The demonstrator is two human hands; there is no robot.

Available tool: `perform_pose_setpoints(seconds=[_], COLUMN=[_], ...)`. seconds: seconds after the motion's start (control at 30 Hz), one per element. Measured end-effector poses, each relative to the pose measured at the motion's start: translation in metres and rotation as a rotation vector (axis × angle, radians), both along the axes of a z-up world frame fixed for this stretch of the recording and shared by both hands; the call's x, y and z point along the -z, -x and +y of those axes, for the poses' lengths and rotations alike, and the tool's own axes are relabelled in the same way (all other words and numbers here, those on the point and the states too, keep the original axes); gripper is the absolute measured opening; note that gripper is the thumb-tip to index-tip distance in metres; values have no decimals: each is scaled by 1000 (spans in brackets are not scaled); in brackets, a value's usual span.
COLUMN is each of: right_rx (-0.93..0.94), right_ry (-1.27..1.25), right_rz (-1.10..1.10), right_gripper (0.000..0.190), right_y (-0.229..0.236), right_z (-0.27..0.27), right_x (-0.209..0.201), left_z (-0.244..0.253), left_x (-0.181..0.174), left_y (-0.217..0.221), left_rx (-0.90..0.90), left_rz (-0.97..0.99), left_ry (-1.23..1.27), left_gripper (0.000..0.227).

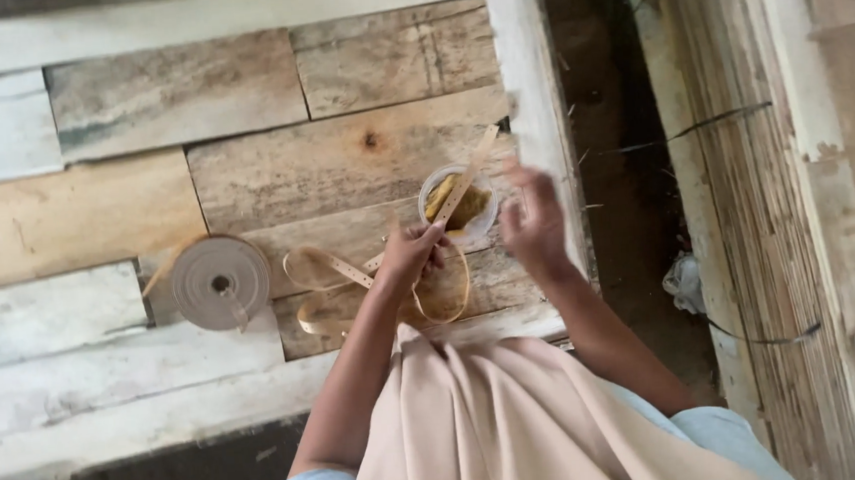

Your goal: The person applies a brown paste from a plastic container onto a wooden plank using a perforated strip, then presses the strip onto the plank and smooths it with their hands. The person repeats this process on multiple sections of the plank.

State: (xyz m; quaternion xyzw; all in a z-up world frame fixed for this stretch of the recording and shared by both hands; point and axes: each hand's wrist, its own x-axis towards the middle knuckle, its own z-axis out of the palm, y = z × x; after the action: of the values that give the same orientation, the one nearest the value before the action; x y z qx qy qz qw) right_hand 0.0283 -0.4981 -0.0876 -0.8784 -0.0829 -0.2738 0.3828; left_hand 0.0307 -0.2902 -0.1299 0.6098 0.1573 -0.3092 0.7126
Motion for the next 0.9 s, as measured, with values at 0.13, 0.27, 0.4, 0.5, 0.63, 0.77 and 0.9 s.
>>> perform_pose_setpoints(seconds=[0.13,0.27,0.4,0.5,0.63,0.77,0.9], right_rx=[-273,-390,-419,-442,-430,-408,-401], right_ry=[548,819,849,885,974,982,931], right_rz=[136,188,185,242,255,316,289], right_gripper=[72,94,84,79,76,67,78], right_y=[13,4,1,1,0,-2,4], right_z=[16,8,11,12,14,21,22], right_x=[45,81,78,73,77,66,50], left_z=[-7,-7,-5,-8,4,15,17], left_x=[29,17,29,10,-71,-169,-228], left_y=[-6,-12,-17,-12,-1,13,28], left_rx=[133,206,318,218,115,-63,-87], left_rz=[-6,-21,-71,-70,-41,-227,-473], left_ry=[-285,-447,-533,-515,-413,-127,61], left_gripper=[36,35,36,36,31,33,38])
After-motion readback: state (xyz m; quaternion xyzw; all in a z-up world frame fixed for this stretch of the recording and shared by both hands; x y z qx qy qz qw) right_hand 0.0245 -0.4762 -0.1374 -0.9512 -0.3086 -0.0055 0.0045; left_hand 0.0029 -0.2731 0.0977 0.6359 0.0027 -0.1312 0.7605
